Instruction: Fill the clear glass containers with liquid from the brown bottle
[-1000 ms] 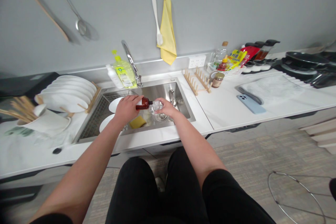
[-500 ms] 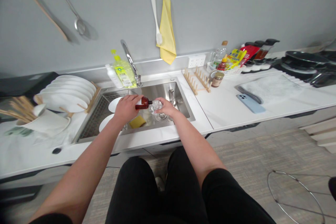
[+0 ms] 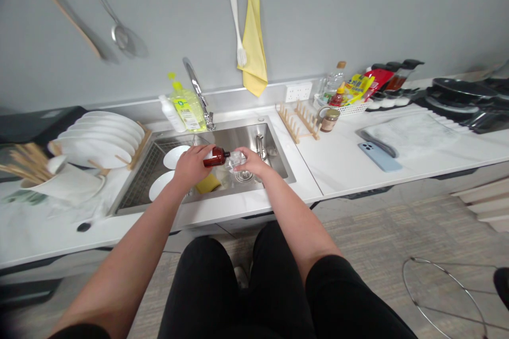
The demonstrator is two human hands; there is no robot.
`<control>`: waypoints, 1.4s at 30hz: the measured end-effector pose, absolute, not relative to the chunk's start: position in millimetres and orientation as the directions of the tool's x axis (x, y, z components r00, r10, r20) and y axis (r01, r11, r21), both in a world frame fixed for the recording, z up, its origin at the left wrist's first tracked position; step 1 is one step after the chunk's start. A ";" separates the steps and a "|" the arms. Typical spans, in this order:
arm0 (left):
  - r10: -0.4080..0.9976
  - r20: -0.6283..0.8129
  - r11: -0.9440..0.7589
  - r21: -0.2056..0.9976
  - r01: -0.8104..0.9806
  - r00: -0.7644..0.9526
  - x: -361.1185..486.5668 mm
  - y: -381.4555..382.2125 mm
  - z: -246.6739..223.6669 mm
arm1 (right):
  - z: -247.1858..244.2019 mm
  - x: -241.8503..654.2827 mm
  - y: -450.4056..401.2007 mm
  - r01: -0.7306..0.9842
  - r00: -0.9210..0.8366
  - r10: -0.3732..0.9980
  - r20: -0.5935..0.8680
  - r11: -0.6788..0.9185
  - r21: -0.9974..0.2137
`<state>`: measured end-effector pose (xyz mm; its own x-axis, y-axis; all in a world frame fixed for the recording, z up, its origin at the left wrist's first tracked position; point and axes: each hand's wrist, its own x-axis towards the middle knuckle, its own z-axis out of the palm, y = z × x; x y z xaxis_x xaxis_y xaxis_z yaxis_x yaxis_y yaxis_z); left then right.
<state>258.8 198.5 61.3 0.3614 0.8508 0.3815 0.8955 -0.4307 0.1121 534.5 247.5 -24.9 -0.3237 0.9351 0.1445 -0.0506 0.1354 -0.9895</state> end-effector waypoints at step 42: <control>0.945 0.326 -0.320 0.935 -0.155 0.016 224.8 165.8 52.7 | 2.6 528.9 212.9 -0.182 -0.322 0.940 0.116 0.059 -0.981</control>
<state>224.8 165.8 52.7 0.0161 0.9452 0.3261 -0.1554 -0.3198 0.9346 528.9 212.9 2.6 -0.3217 0.9397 0.1163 -0.1822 0.0592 -0.9815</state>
